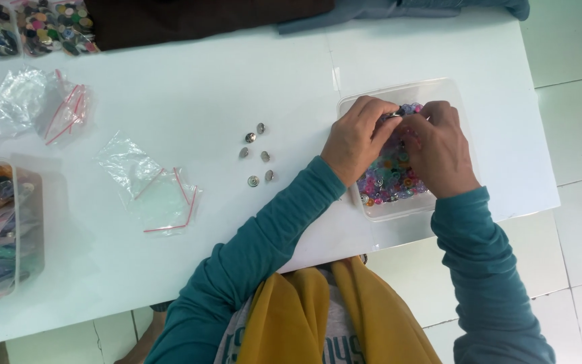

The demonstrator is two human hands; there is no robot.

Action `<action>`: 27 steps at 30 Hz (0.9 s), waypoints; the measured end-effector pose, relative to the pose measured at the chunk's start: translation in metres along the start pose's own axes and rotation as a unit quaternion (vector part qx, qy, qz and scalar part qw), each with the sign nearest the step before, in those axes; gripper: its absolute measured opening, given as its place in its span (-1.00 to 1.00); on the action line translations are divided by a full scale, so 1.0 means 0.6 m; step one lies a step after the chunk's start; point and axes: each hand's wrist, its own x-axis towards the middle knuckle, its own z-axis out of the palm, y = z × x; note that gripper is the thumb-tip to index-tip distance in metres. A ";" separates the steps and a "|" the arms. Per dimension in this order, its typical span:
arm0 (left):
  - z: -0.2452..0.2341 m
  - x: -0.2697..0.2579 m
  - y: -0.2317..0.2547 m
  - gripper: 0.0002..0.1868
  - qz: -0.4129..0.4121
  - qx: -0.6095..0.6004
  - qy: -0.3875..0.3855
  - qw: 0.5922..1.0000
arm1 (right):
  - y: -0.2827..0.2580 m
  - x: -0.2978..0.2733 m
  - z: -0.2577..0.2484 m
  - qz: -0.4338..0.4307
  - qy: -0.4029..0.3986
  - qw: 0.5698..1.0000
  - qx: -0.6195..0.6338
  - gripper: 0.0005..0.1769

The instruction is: Sorting specific buttons from a container into small plastic bags and sealing them

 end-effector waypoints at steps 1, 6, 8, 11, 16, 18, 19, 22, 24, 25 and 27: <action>-0.006 0.004 0.003 -0.81 0.001 -0.002 -0.002 1.000 | 0.000 -0.001 0.000 0.002 0.000 1.000 0.000 -0.78; -0.030 0.017 0.013 -0.82 -0.068 -0.157 -0.025 0.985 | -0.027 0.005 -0.017 -0.078 0.011 0.995 0.066 -0.85; -0.030 0.018 0.013 -0.82 -0.075 -0.172 -0.023 0.982 | -0.048 0.013 -0.015 -0.117 0.000 0.992 0.056 -0.85; -0.030 0.020 0.013 -0.82 -0.077 -0.180 -0.018 0.981 | -0.055 0.023 -0.007 -0.183 -0.014 0.983 0.016 -0.83; -0.027 0.019 0.008 -0.80 -0.074 -0.175 -0.013 0.982 | -0.055 0.030 0.000 -0.225 -0.031 0.973 -0.028 -0.80; -0.028 0.020 0.009 -0.81 -0.065 -0.168 -0.010 0.984 | -0.051 0.029 0.009 -0.229 -0.027 0.973 -0.017 -0.83; -0.027 0.020 0.008 -0.81 -0.066 -0.167 -0.010 0.984 | -0.047 0.027 0.015 -0.229 -0.027 0.973 -0.016 -0.83; -0.025 0.019 0.007 -0.81 -0.062 -0.155 -0.006 0.986 | -0.037 0.022 0.029 -0.241 -0.021 0.970 -0.027 -0.82; -0.026 0.019 0.006 -0.81 -0.045 -0.129 -0.003 0.991 | -0.040 0.022 0.030 -0.252 -0.015 0.967 -0.042 -0.82; -0.021 0.018 0.006 -0.81 -0.046 -0.127 -0.001 0.991 | -0.048 0.021 0.018 -0.254 -0.015 0.966 -0.041 -0.82; -0.017 0.017 0.003 -0.79 -0.034 -0.095 0.010 0.995 | -0.067 0.025 -0.004 -0.249 -0.028 0.967 -0.054 -0.84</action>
